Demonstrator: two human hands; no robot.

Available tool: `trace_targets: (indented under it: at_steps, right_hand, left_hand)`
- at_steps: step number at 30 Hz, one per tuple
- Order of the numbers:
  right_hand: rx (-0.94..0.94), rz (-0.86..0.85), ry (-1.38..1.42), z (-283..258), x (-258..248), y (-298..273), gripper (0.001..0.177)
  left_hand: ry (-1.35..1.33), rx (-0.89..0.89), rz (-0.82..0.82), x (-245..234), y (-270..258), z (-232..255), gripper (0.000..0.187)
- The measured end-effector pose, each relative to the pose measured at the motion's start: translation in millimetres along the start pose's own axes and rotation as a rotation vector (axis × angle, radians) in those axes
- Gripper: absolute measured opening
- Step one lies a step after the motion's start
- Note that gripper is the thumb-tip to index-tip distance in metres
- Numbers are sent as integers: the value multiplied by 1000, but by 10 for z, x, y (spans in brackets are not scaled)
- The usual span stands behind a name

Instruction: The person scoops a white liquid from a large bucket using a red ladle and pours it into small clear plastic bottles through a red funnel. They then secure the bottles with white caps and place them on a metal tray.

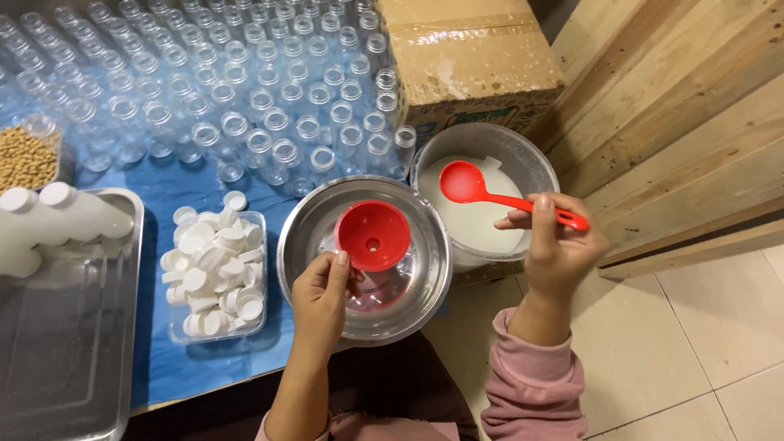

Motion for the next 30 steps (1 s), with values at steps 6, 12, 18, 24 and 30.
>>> trace_targets:
  at_steps: [6,12,18,24,30]
  right_hand:
    - [-95,-33,67,-544,190,-189,24]
    - [-111,-66,86,-865,365,-416,27]
    - [-119,-121,132,-746,379,-629,20]
    - [-121,-196,146,-685,377,-784,14]
    - [-139,-303,26,-694,379,-874,9]
  left_hand:
    - [13,3,2,9,16,14,40]
    - [87,-25,-30,27,28,32,39]
    - [94,-32,-21,2,45,-26,38]
    - [110,-52,-33,26,50,1,37]
    - [194,-166,-102,6,33,36,37]
Point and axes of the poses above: each hand's wrist, its own y-axis towards the middle knuckle, its own x-axis out of the palm, z = x × y, the point moved 5 cm from there along y, towards the middle knuckle, and after that the axes turned 3 degrees about z, right-handed, at the moved point
